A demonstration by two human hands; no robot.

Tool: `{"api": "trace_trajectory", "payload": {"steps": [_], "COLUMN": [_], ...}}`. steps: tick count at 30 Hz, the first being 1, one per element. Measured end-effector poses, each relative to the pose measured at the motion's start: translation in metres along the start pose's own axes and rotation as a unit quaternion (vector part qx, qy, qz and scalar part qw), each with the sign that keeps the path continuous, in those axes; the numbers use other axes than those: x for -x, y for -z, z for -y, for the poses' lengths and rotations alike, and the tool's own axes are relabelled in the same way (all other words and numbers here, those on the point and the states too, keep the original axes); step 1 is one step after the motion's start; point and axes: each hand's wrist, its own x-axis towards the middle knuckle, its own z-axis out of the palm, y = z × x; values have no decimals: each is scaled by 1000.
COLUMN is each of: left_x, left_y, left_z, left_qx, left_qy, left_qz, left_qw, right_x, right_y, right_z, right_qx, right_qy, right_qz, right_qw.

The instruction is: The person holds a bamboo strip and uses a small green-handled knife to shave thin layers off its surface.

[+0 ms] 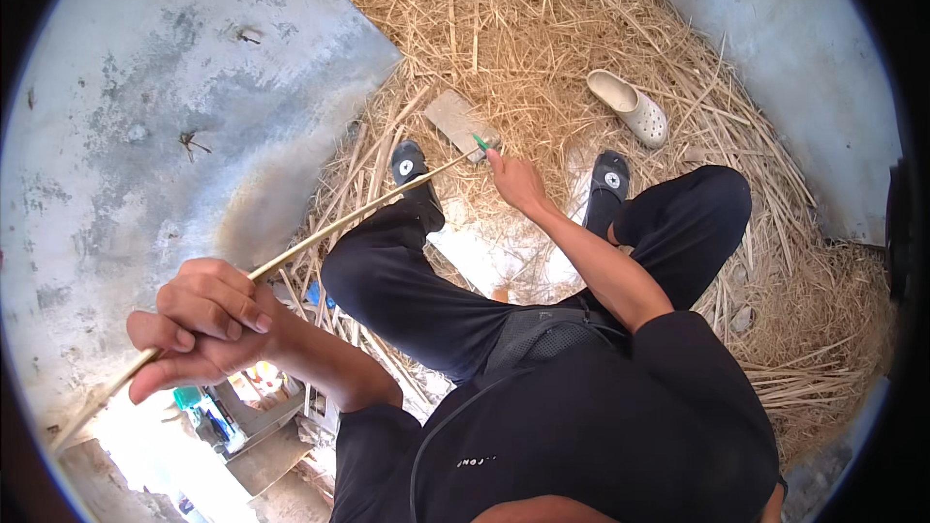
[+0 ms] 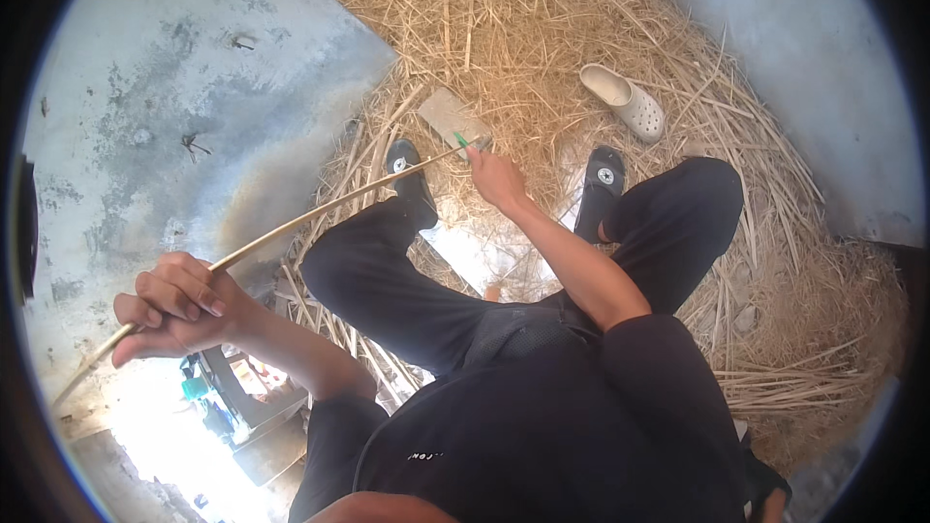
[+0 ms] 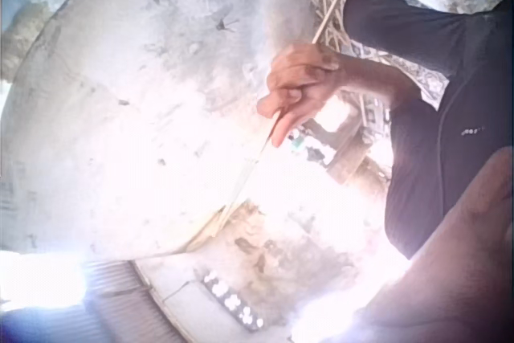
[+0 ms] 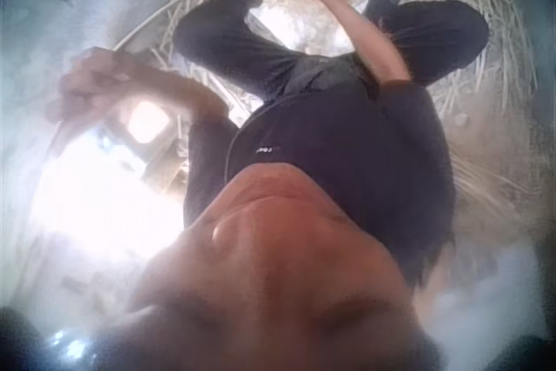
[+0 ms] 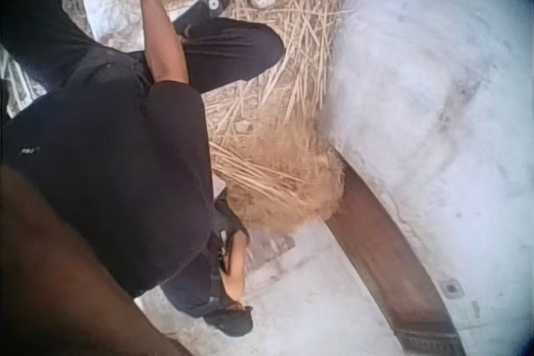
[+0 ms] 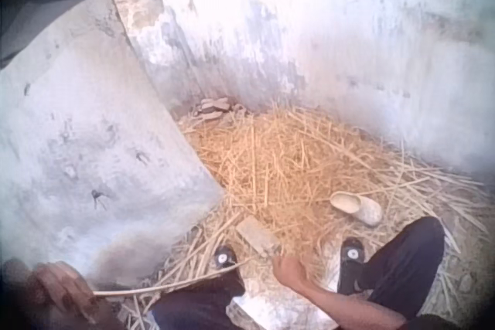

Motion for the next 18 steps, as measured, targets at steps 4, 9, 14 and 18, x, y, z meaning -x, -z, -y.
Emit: {"api": "trace_trajectory", "payload": {"steps": [4, 9, 14, 18], "left_x": [13, 18, 17, 19], "left_y": [-9, -17, -15, -13], "left_z": [-9, -10, -10, -9], "left_qx": [-98, -112, -124, -113], "left_qy": [-5, -18, -9, -10], "left_qz": [-115, -142, -131, -133], "left_qw": [989, 983, 984, 985], "right_x": [50, 24, 6, 32], "right_y": [18, -27, -38, -7], "right_z": [35, -58, -118, -62], "right_qx": [-41, 209, 216, 132], "right_qy": [139, -16, -118, -74], "right_qz": [-18, 16, 132, 8], "right_qw": [989, 978, 960, 988]}}
